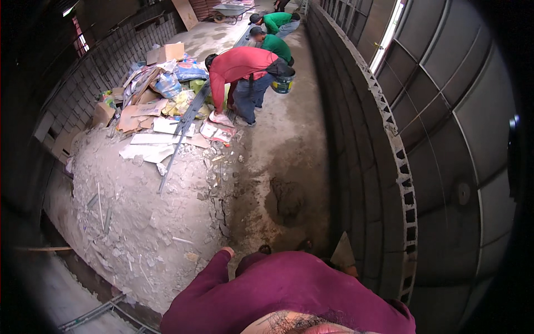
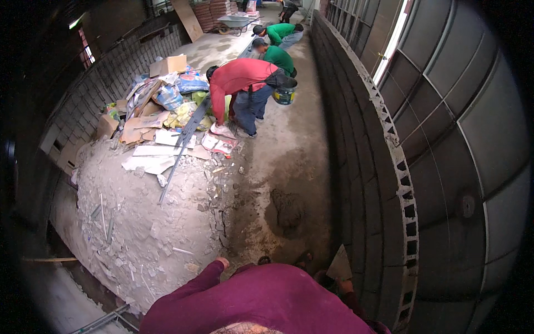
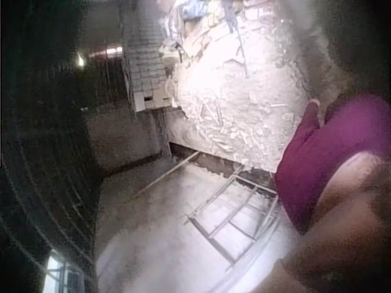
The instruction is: The person scoops wet cement from a pile on the floor using a trowel and applies it to the top of a partially built hollow block wall. They spread the cement along the joints and surface of the blocks to secure them.
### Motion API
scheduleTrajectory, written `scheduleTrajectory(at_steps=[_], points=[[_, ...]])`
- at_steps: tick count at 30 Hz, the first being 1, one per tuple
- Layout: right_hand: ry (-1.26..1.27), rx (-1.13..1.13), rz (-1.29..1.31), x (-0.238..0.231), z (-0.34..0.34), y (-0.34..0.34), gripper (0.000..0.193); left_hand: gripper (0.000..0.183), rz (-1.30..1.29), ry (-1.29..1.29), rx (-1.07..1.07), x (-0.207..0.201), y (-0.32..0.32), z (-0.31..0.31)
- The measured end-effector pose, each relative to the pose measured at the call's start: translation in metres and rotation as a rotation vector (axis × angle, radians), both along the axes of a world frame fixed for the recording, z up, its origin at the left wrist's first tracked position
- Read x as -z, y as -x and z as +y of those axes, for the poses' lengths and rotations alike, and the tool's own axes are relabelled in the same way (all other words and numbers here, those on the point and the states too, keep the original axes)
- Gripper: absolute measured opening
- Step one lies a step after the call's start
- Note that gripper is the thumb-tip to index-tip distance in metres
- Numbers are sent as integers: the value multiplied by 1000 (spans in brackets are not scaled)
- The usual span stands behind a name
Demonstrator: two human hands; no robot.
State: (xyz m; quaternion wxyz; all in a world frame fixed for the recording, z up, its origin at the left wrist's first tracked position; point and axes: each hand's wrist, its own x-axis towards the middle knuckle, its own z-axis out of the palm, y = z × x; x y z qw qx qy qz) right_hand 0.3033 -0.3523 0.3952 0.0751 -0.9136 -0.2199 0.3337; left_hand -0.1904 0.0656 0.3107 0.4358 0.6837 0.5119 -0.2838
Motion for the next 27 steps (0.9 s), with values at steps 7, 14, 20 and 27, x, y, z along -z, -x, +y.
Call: scheduleTrajectory(at_steps=[7, 14, 20, 27], points=[[0, 19, 18, -4, 18, -17, 65, 25, -56, -71, 122, 0, -11, -3], [-13, 45, 20, 5, 8, -32, 67, 29, 72, -68, 381, -24, -47, 3], [-48, 19, 54, 36, 15, -50, 69, 35, 48, -66, 585, 3, -37, 9], [250, 155, 218, 0, 45, -30, 50, 31, 63, -78, 126, -18, -34, 8]])
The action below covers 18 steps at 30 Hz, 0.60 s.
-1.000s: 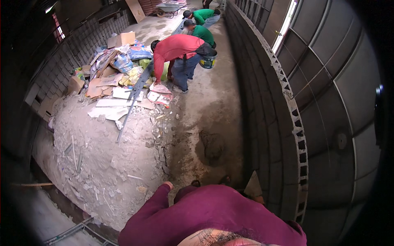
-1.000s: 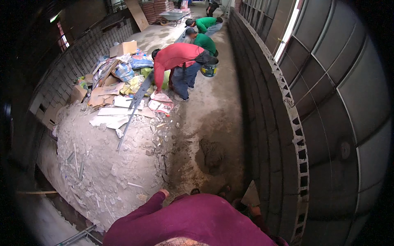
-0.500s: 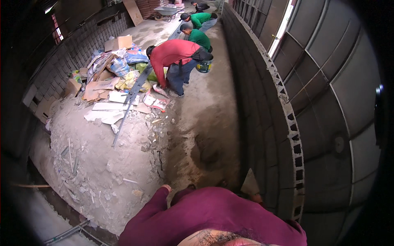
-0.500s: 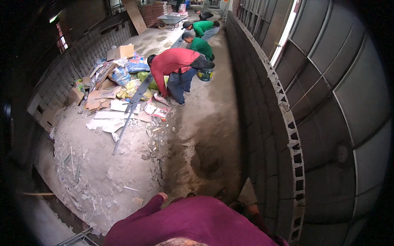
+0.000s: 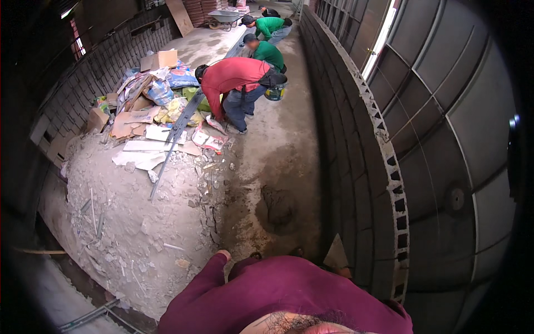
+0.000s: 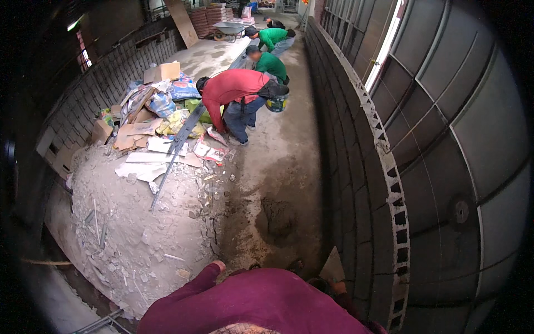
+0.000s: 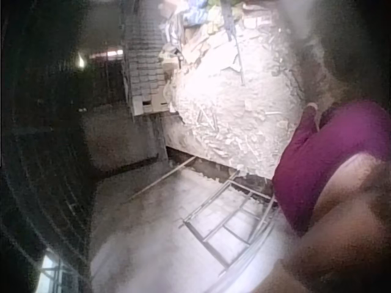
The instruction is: The person scoops wet cement from a pile on the floor using a trowel and applies it to the top of a partially built hollow block wall. They spread the cement along the joints and surface of the blocks to secure them.
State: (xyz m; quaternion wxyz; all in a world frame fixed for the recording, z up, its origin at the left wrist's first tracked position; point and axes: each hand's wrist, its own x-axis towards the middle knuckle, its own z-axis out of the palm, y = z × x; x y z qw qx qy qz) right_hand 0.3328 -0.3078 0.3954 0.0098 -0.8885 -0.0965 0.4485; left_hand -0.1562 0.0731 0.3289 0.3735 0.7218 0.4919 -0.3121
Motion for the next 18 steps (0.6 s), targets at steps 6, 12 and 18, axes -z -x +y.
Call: scheduleTrajectory(at_steps=[6, 12, 18], points=[[-166, -35, -100, -1, -29, 0, 57, 30, -4, 75, 32, -12, -21, -7], [-401, -161, 2, 111, -96, -48, 67, 13, -139, 25, -32, 4, -16, -9], [-544, -205, 249, 147, -93, -62, 70, 13, -187, -14, -116, 24, 10, -16]])
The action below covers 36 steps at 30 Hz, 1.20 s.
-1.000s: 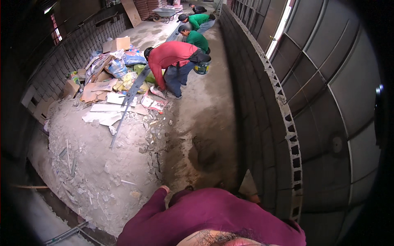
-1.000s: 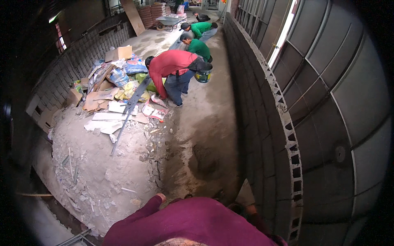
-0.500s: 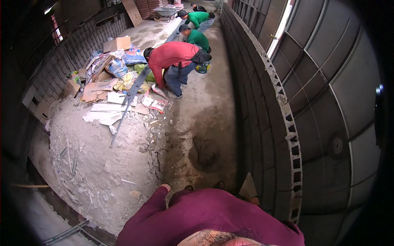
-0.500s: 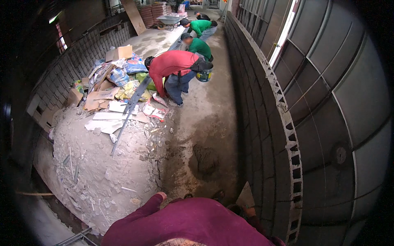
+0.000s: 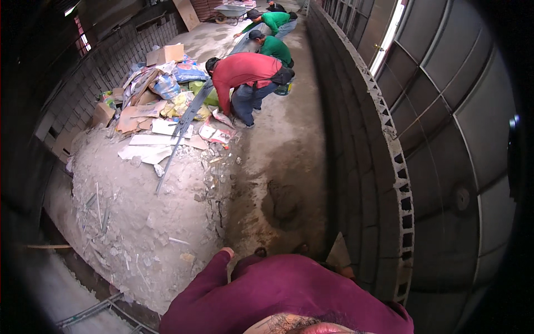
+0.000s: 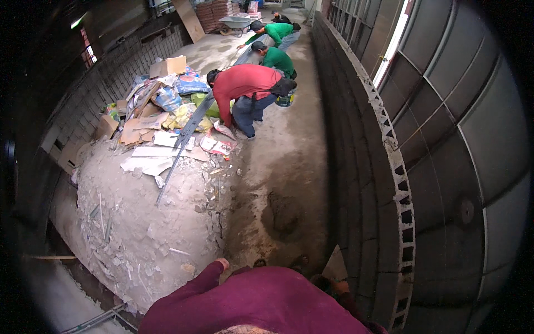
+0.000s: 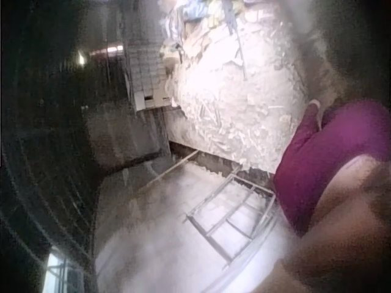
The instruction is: The person scoops wet cement from a pile on the floor using a trowel and applies it to the top of a partially built hollow block wall. They spread the cement along the joints and surface of the blocks to secure them.
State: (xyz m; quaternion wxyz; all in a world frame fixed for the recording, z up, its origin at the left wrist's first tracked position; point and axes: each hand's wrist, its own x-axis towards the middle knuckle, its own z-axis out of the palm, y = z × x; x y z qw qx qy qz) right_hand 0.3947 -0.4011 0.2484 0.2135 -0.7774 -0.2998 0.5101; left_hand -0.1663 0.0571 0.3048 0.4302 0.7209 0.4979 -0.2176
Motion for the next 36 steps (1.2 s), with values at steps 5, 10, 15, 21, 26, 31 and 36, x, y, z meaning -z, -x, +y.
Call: scheduleTrajectory(at_steps=[5, 10, 15, 21, 26, 31, 36], points=[[176, -79, -453, -62, 57, 43, 68, 36, 183, 61, 220, -36, 5, 11], [124, -300, -652, -145, 66, 68, 65, 37, 191, 68, 295, -47, -10, 7], [-59, -398, -687, -132, 61, 38, 63, 18, 26, 78, -292, -8, 4, -2], [158, 276, -246, -244, 108, 93, 59, 32, 77, 67, -95, -40, 3, -13], [32, -30, -325, -188, 67, 67, 46, 18, 78, 97, 71, -29, 0, -15], [-126, -571, -859, -127, 48, 27, 35, 16, 31, 34, -20, 1, 3, -22], [-152, -532, -834, -118, 39, 45, 38, 16, 93, -10, -48, -3, 0, -20]])
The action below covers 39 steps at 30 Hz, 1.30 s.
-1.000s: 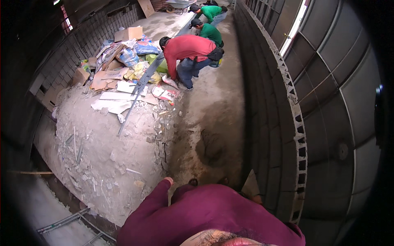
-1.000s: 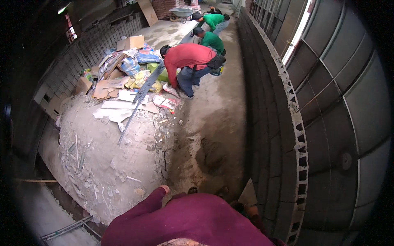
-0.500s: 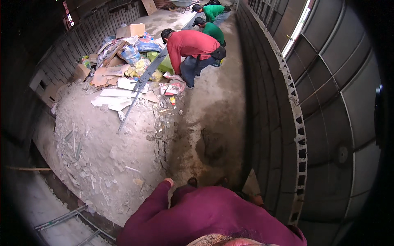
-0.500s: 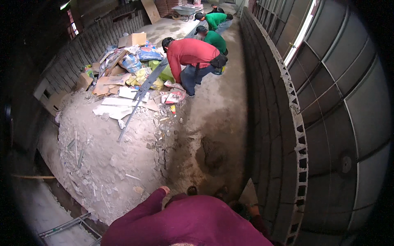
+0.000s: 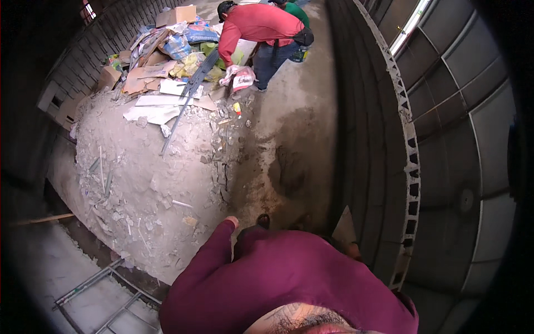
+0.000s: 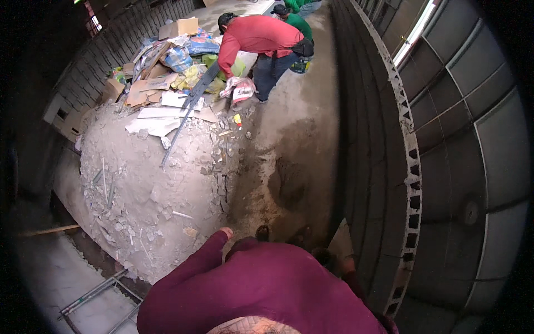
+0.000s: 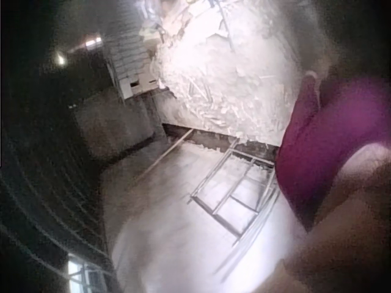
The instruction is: The person scoops wet cement from a pile on the floor using a trowel and applies it to the top of a partially built hollow block wall. They spread the cement along the joints and surface of the blocks to secure them.
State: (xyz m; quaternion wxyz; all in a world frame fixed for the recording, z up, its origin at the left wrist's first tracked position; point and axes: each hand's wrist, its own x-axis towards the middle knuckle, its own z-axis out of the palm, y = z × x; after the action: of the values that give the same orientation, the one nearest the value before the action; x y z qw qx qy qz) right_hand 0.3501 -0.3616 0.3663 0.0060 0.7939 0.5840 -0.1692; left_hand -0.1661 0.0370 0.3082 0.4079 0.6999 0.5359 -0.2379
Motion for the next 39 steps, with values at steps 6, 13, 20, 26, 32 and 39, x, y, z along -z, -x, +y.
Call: scheduleTrajectory(at_steps=[6, 13, 20, 26, 32, 39], points=[[55, 478, 347, -42, 20, 20, 60, 14, -104, 73, -55, -13, -4, -1], [56, 604, 411, -56, 25, 26, 64, 13, -124, 72, -2, 4, 0, 0], [112, 804, 555, -66, 37, 39, 60, 17, -44, 173, -96, 2, 14, 3], [108, 939, 564, -71, 36, 53, 57, 14, -169, 214, -185, -2, 11, 1], [167, 725, 480, -36, 23, 42, 54, 20, -102, 184, 80, 18, 15, 15], [161, 425, 372, 6, 2, 35, 49, 25, 8, 37, 260, -46, -11, 20]])
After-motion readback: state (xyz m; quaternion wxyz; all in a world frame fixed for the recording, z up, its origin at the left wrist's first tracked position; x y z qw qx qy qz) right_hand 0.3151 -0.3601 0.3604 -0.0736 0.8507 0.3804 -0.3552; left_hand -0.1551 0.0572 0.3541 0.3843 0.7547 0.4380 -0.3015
